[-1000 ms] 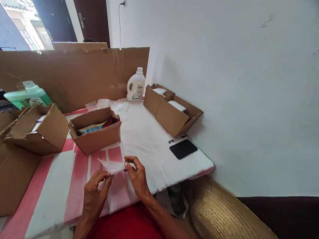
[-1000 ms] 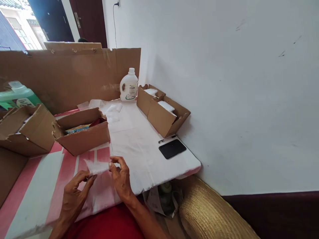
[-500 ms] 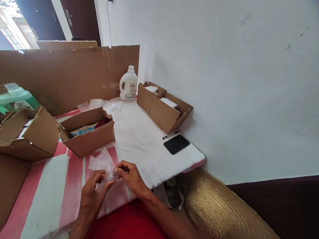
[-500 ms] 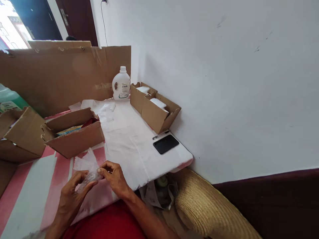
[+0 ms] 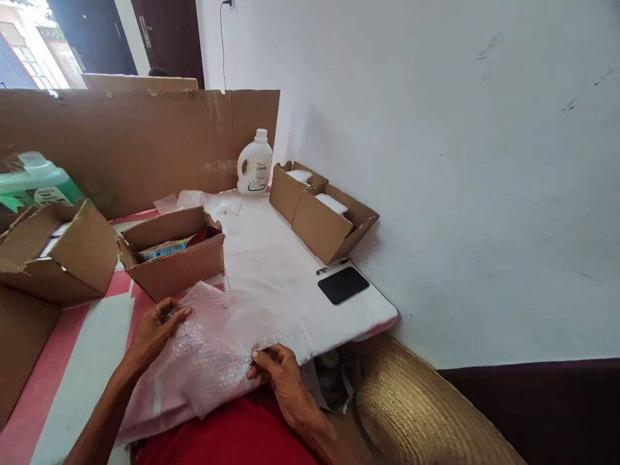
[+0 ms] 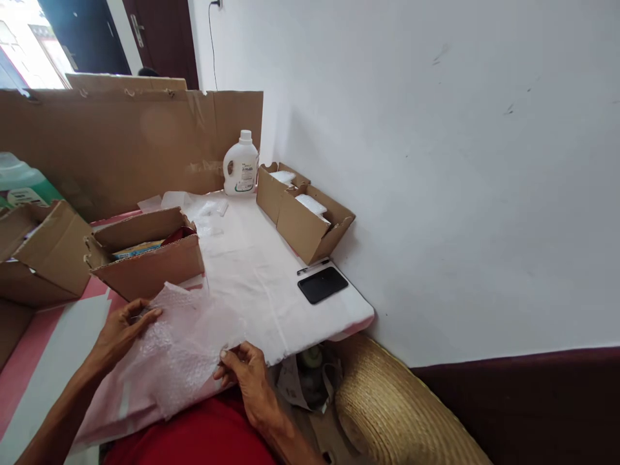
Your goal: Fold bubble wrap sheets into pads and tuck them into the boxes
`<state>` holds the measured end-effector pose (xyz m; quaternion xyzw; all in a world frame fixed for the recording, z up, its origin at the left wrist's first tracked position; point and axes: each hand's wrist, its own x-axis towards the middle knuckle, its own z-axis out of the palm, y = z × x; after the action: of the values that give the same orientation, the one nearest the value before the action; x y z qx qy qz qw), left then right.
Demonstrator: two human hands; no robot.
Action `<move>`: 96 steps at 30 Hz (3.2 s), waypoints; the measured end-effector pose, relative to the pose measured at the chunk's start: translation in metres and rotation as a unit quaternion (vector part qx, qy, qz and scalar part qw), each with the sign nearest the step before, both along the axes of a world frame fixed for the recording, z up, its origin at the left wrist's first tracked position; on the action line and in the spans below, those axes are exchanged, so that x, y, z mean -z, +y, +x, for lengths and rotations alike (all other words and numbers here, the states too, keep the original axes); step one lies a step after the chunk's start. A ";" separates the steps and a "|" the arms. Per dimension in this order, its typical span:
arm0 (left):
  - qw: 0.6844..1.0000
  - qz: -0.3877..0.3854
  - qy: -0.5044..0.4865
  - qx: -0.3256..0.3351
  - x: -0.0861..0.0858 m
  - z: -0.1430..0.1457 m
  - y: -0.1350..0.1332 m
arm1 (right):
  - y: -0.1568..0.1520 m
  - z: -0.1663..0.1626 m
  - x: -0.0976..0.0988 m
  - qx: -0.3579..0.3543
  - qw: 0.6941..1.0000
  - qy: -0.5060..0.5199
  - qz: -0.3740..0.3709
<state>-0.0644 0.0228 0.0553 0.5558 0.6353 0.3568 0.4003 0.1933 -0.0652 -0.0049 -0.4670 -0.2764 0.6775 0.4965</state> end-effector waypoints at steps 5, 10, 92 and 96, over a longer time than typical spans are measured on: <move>0.997 0.013 0.051 0.063 0.012 -0.001 0.019 | -0.007 0.000 0.006 -0.038 0.997 0.050 -0.039; 0.989 0.066 0.113 0.072 0.033 -0.009 0.036 | -0.010 0.004 0.008 -0.126 0.988 0.017 -0.088; 0.888 0.268 0.341 -0.156 0.087 -0.019 -0.110 | 0.044 0.012 0.046 0.016 0.743 -0.598 0.300; 0.889 0.261 0.333 -0.174 0.085 -0.019 -0.107 | 0.044 0.013 0.045 0.034 0.757 -0.566 0.324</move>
<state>-0.0830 -0.0842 -0.0298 0.6072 0.7020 0.3669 -0.0626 0.2068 -0.0207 -0.0503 -0.5859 -0.6940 0.1421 0.3935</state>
